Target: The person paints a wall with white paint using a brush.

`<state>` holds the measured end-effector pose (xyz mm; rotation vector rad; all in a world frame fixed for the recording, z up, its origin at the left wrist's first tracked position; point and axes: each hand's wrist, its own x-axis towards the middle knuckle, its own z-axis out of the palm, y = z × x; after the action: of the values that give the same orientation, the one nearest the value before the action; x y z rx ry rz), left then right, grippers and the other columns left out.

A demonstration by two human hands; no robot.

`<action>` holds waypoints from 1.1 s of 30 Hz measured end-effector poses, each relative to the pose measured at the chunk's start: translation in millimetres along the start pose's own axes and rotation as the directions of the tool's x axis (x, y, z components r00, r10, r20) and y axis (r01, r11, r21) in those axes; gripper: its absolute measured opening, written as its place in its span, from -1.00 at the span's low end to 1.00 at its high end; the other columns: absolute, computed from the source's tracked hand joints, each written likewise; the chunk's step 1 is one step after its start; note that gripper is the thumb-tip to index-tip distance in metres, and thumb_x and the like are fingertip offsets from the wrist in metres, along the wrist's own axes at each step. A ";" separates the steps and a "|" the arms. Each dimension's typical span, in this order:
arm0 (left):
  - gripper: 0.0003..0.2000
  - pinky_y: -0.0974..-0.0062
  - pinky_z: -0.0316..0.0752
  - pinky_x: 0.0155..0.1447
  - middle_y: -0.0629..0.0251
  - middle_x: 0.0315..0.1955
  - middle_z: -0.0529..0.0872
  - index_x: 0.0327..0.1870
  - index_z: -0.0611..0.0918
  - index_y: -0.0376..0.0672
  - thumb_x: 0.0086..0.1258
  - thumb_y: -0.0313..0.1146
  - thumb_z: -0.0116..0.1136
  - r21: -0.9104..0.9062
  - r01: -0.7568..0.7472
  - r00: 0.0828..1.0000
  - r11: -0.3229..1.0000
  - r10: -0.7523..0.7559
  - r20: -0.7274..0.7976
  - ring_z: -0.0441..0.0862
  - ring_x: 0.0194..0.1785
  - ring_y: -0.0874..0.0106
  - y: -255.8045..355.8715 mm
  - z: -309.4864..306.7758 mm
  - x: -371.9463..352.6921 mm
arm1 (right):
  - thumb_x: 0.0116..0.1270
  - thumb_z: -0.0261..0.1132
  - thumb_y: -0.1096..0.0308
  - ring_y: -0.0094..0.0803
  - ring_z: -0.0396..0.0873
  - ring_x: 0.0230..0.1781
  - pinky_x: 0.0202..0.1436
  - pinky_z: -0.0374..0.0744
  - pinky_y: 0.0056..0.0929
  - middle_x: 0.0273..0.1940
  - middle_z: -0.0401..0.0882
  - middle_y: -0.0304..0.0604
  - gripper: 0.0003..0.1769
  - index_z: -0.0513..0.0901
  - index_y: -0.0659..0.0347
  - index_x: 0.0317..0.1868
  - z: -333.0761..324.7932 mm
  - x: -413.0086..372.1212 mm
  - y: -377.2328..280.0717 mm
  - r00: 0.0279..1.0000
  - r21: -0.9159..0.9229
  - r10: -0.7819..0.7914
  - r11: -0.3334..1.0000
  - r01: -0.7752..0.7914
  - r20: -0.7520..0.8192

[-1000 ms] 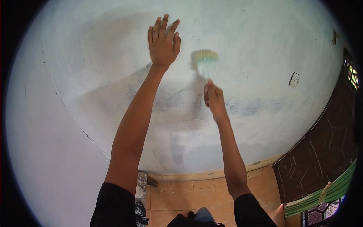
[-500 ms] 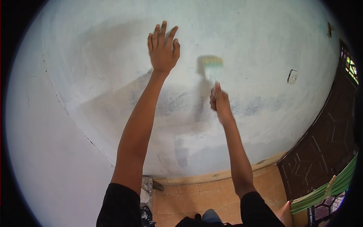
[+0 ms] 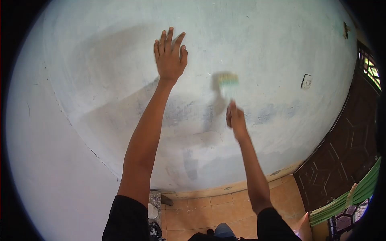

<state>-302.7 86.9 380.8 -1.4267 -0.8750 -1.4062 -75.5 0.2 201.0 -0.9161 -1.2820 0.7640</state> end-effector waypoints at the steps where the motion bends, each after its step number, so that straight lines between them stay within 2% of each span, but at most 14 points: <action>1: -0.61 0.07 0.03 0.51 0.32 0.39 0.35 0.24 0.54 0.18 0.39 -0.26 0.05 0.005 -0.012 1.000 1.000 0.013 -0.016 0.20 0.48 0.26 0.0 0.2 -0.8 | 0.46 -0.01 -0.28 -0.70 0.01 -0.77 -0.72 0.01 -0.60 -0.69 0.09 -0.48 -0.41 0.30 0.00 -0.54 -1.0 15.7 -25.3 1.000 0.055 -0.014 0.998 0.013 0.019; 4: -0.64 0.07 0.05 0.49 0.25 0.36 0.41 0.22 0.57 0.12 0.42 -0.23 -0.02 0.023 -0.033 0.998 0.999 0.034 -0.046 0.25 0.45 0.23 -0.6 1.7 0.4 | 0.46 -0.03 -0.29 -0.69 -0.01 -0.77 -0.71 0.00 -0.60 -0.70 0.08 -0.48 -0.40 0.29 0.00 -0.55 -5.9 49.8 -36.2 0.997 0.113 0.052 0.992 -0.059 0.062; 7: -0.61 0.05 0.04 0.51 0.35 0.41 0.33 0.25 0.53 0.19 0.39 -0.26 0.07 0.001 -0.011 1.000 1.000 0.011 -0.009 0.18 0.49 0.28 -0.8 0.9 -0.8 | 0.45 -0.02 -0.29 -0.69 -0.02 -0.77 -0.71 -0.02 -0.61 -0.70 0.07 -0.49 -0.41 0.26 -0.02 -0.56 -5.2 26.1 22.8 0.991 0.096 0.136 0.986 -0.137 0.019; 10: -0.61 0.04 0.04 0.51 0.35 0.40 0.33 0.25 0.53 0.21 0.38 -0.26 0.08 -0.001 -0.021 1.000 1.000 0.021 -0.020 0.18 0.49 0.28 -1.2 -0.3 -1.8 | 0.46 -0.03 -0.29 -0.69 -0.03 -0.78 -0.73 -0.05 -0.60 -0.70 0.07 -0.48 -0.40 0.20 -0.04 -0.58 -12.6 -19.7 58.3 0.943 0.115 0.325 0.937 -0.331 0.070; 13: -0.61 0.04 0.06 0.50 0.36 0.40 0.34 0.24 0.53 0.22 0.38 -0.27 0.10 0.002 -0.008 1.000 1.000 0.008 -0.016 0.19 0.48 0.28 0.6 -1.0 -1.0 | 0.46 -0.04 -0.29 -0.69 -0.04 -0.78 -0.73 -0.05 -0.60 -0.70 0.06 -0.48 -0.40 0.20 -0.04 -0.59 -17.3 -26.6 25.7 0.933 0.062 0.360 0.931 -0.360 0.018; 14: -0.61 0.04 0.07 0.50 0.36 0.39 0.34 0.24 0.54 0.22 0.38 -0.27 0.10 0.003 -0.009 1.000 1.000 0.009 -0.024 0.20 0.48 0.28 0.8 -0.3 -0.3 | 0.47 -0.03 -0.27 -0.70 -0.03 -0.78 -0.72 -0.05 -0.60 -0.70 0.05 -0.49 -0.41 0.21 -0.04 -0.58 -16.2 -16.8 7.5 0.974 0.076 0.226 0.971 -0.226 0.013; 17: -0.61 0.03 0.09 0.49 0.36 0.39 0.35 0.24 0.54 0.22 0.37 -0.27 0.10 0.007 -0.024 0.999 1.000 0.024 -0.026 0.21 0.47 0.28 -0.6 -1.0 -1.8 | 0.50 -0.05 -0.23 -0.69 -0.05 -0.75 -0.71 -0.04 -0.59 -0.67 0.02 -0.49 -0.42 0.21 -0.02 -0.57 -11.2 29.0 -51.0 0.995 0.137 0.073 0.987 -0.082 0.067; 20: -0.60 0.03 0.10 0.48 0.36 0.39 0.35 0.24 0.54 0.22 0.36 -0.27 0.11 0.006 -0.030 0.999 1.000 0.030 -0.028 0.21 0.47 0.27 -0.3 -0.7 -1.6 | 0.50 -0.05 -0.23 -0.69 -0.03 -0.76 -0.71 -0.02 -0.60 -0.68 0.04 -0.48 -0.43 0.24 -0.02 -0.56 -7.5 49.8 -41.9 0.991 0.124 0.125 0.984 -0.131 0.050; 22: -0.60 0.03 0.10 0.48 0.36 0.39 0.35 0.24 0.54 0.22 0.36 -0.27 0.11 0.007 -0.024 0.999 1.000 0.025 -0.024 0.21 0.47 0.26 -0.6 -0.5 -1.4 | 0.50 -0.06 -0.24 -0.69 -0.02 -0.77 -0.72 -0.02 -0.60 -0.69 0.06 -0.48 -0.42 0.26 -0.02 -0.56 -5.6 38.3 5.0 0.993 0.119 0.115 0.986 -0.116 0.011; 25: -0.60 0.04 0.09 0.49 0.36 0.39 0.35 0.24 0.54 0.23 0.36 -0.27 0.11 0.005 -0.018 1.000 1.000 0.018 -0.016 0.20 0.48 0.26 -1.8 1.1 -1.4 | 0.45 -0.04 -0.30 -0.69 0.01 -0.78 -0.72 0.00 -0.61 -0.71 0.07 -0.49 -0.40 0.24 -0.04 -0.58 -10.3 -6.9 62.9 0.968 0.055 0.250 0.967 -0.249 -0.013; 26: -0.65 0.06 0.10 0.47 0.27 0.37 0.40 0.20 0.59 0.14 0.40 -0.23 0.00 0.034 -0.052 0.997 0.998 0.053 -0.050 0.27 0.44 0.23 -3.9 2.2 -0.7 | 0.45 -0.04 -0.31 -0.69 0.01 -0.78 -0.71 0.00 -0.61 -0.71 0.06 -0.49 -0.39 0.24 -0.05 -0.60 -6.7 -25.7 59.4 0.938 0.061 0.345 0.937 -0.343 -0.029; 29: -0.65 0.05 0.10 0.47 0.28 0.37 0.39 0.19 0.59 0.15 0.40 -0.23 0.00 0.024 -0.024 0.999 0.999 0.025 -0.036 0.26 0.45 0.23 -3.3 2.8 -2.2 | 0.47 -0.05 -0.28 -0.69 0.02 -0.78 -0.71 0.00 -0.60 -0.71 0.06 -0.48 -0.40 0.23 -0.06 -0.60 -7.0 -36.3 24.6 0.918 0.082 0.396 0.915 -0.394 -0.012; 31: -0.60 0.14 -0.02 0.55 0.41 0.43 0.28 0.25 0.52 0.24 0.38 -0.25 0.08 0.011 0.024 0.999 1.000 -0.025 0.034 0.13 0.51 0.35 -1.2 -0.8 -4.0 | 0.50 -0.05 -0.23 -0.67 -0.01 -0.75 -0.69 0.00 -0.58 -0.71 0.05 -0.47 -0.41 0.23 -0.03 -0.60 -7.4 -5.3 1.3 0.995 0.015 0.093 0.996 -0.093 -0.035; 33: -0.60 0.13 -0.03 0.55 0.42 0.44 0.28 0.25 0.52 0.24 0.38 -0.24 0.07 0.016 0.016 0.999 1.000 -0.017 0.029 0.12 0.52 0.35 -2.4 0.6 -2.8 | 0.49 -0.04 -0.24 -0.69 -0.06 -0.73 -0.69 -0.03 -0.59 -0.67 0.05 -0.47 -0.42 0.24 0.00 -0.56 -6.5 28.9 -34.1 0.999 0.095 0.017 0.995 -0.021 0.037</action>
<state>-305.0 88.6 378.3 -1.4344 -0.9168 -1.3904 -65.7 9.3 244.1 -0.8413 -1.2590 0.8533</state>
